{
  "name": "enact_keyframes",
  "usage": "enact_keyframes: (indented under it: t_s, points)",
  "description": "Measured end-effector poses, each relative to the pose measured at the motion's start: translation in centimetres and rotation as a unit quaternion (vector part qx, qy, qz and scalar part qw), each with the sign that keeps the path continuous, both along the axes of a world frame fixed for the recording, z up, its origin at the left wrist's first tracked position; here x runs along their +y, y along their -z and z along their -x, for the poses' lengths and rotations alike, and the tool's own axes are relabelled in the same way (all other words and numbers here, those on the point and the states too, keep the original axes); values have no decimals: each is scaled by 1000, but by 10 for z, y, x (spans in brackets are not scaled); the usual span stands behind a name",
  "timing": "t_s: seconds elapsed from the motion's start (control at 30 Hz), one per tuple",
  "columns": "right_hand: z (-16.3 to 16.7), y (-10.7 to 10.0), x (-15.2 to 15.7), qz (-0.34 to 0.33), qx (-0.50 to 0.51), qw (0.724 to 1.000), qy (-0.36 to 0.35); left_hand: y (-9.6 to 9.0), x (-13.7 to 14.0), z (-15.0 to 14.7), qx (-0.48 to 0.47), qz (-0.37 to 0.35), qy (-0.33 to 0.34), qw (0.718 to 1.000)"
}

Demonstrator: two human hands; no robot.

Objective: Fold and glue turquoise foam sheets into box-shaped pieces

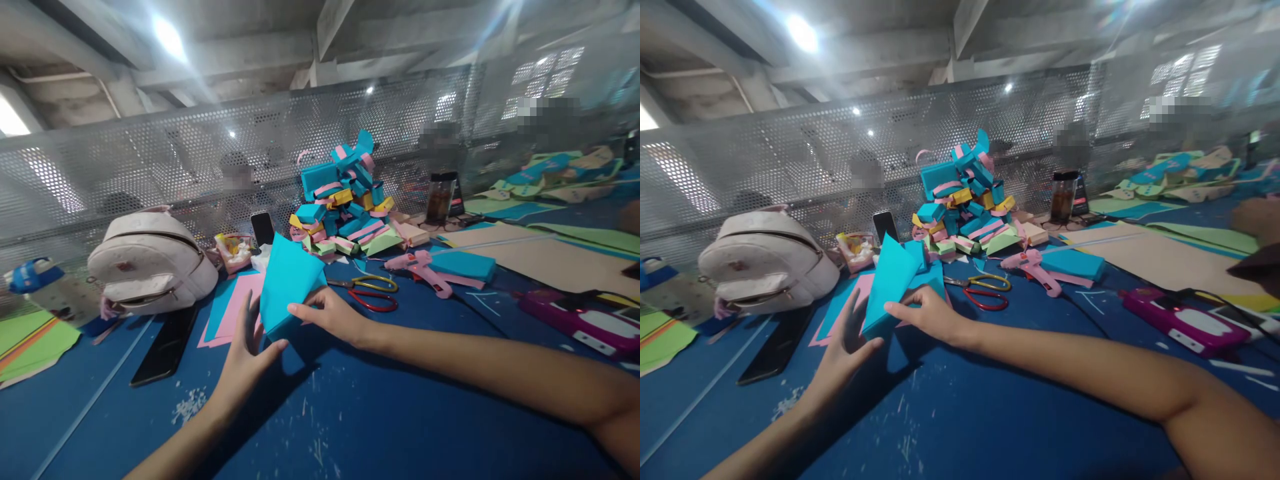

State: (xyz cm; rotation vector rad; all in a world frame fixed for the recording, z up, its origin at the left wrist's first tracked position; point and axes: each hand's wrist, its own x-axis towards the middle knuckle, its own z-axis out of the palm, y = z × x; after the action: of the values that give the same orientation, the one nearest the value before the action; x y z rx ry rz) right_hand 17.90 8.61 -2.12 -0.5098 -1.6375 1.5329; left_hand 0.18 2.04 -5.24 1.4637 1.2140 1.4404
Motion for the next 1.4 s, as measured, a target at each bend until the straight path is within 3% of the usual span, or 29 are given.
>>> enact_keyframes:
  t_s: [0.33,0.57,0.77,1.03,1.4]
  points:
    - [-2,10,20,-79,-19,994,66,0,13,8,-85,25,5,996]
    - [-2,11,27,-64,-4,995,76,-10,11,10,-61,6,-16,998]
    - [-4,11,31,20,35,998,47,-16,9,11,-35,11,-38,999]
    - [-2,10,25,185,96,977,-41,-10,11,10,-81,-3,18,997]
    - [-3,9,23,253,98,960,-68,-15,3,16,3,10,56,998]
